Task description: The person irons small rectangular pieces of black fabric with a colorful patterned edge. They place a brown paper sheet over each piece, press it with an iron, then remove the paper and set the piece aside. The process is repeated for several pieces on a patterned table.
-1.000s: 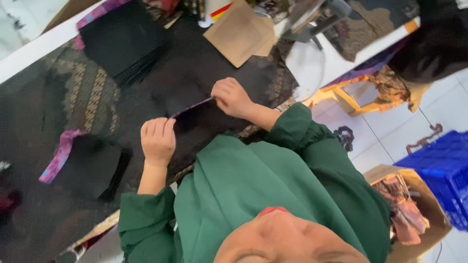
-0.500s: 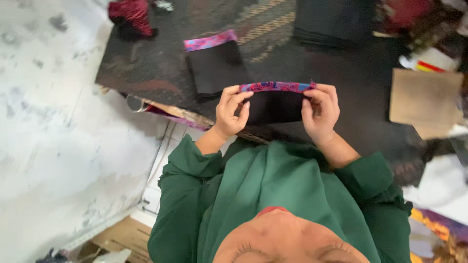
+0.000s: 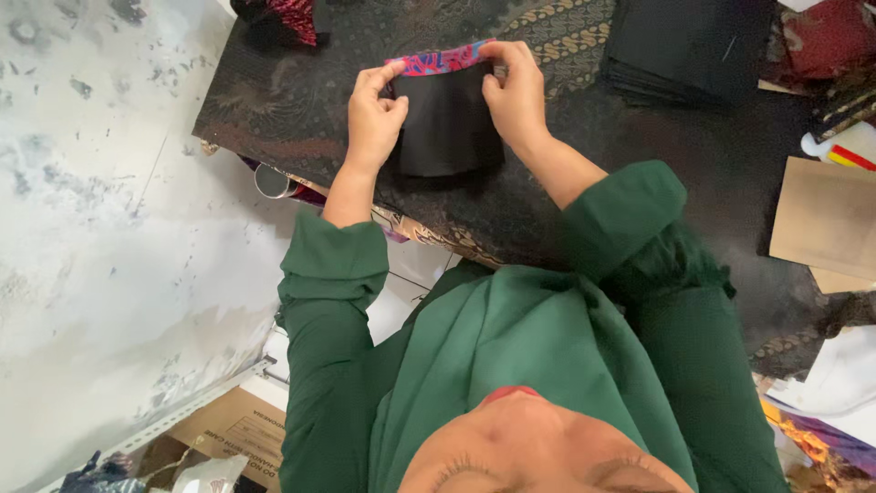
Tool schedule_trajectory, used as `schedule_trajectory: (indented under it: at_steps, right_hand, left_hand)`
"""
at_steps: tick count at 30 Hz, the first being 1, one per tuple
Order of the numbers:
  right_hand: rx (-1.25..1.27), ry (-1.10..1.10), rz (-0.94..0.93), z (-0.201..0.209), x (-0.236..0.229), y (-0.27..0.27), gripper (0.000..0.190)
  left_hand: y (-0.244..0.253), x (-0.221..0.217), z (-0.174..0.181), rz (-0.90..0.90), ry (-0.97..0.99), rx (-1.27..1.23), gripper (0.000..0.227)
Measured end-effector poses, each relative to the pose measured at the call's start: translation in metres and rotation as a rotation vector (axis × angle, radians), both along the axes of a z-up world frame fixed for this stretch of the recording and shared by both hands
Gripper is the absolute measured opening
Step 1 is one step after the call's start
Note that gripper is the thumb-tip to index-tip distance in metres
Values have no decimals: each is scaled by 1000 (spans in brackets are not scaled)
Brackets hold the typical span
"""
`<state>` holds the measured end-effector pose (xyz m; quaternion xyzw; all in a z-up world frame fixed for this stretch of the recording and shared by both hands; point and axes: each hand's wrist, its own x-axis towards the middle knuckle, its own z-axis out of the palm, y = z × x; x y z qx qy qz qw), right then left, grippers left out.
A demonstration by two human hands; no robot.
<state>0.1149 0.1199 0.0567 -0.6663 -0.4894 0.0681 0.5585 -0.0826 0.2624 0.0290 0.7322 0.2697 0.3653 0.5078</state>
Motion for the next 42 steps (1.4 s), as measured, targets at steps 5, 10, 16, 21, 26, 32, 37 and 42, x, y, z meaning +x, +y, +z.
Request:
schedule_trajectory:
  at_steps: [5,10,16,21,26,32,37,42]
  right_hand:
    - [-177,-161,-46,-20,2,8,28]
    - [-226,-384,-98,-30,7,9,19]
    - [-183,-594,-56,-4,10,-2,31]
    - [-195,-758,367,36,11,-39,43]
    - [-242,-1146,426,40,2,-58,24]
    - [-99,-1325,388,13,6,-75,18]
    - [-163,-1124,426,8,6,-84,23]
    - [-64,-743,65,-1,11,-58,17]
  left_hand:
    - [-2,-2,-11,87,157,212,49]
    - [-19,-8,3,193,203,482,56]
    - [-58,-39,24,150,563,263,63]
    - [-76,-45,22,114,481,325,64]
    - [-78,-41,14,106,310,67,45]
    - [-78,-44,3,152,490,157,35]
    - [-79,-46,13,220,657,266,41]
    - [-42,-18,29,333,400,527,26]
